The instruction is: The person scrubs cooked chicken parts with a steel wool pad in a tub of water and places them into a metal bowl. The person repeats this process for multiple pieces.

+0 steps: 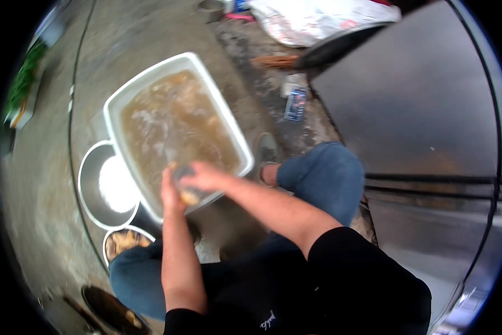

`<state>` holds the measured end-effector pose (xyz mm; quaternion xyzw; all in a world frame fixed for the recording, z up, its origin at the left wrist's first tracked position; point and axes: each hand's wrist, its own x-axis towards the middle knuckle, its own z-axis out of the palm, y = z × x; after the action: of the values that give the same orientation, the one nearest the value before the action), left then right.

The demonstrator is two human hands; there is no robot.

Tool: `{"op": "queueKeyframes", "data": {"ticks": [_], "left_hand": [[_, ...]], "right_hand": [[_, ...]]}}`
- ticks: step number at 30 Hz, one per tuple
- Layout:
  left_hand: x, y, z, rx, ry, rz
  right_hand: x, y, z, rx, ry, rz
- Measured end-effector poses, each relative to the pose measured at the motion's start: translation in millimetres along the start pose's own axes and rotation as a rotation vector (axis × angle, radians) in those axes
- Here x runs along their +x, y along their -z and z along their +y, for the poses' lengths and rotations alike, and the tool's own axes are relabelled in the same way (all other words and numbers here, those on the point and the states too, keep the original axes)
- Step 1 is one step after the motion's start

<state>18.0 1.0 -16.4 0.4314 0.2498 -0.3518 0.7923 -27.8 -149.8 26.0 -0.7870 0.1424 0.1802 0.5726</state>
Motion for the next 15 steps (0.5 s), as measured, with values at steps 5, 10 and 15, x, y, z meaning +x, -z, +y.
{"op": "queueKeyframes", "data": {"ticks": [5,10,15], "left_hand": [[4,20,-13,0.062,0.038,0.032],[-5,10,5,0.11,0.118,-0.059],[-10,8,-3,0.207,0.057,0.021]], "right_hand": [[-15,4,-23,-0.193,0.013,0.132],[-39,-19,-7,-0.081,0.107,0.086],[-36,-19,-10,-0.174,0.097,0.15]]}}
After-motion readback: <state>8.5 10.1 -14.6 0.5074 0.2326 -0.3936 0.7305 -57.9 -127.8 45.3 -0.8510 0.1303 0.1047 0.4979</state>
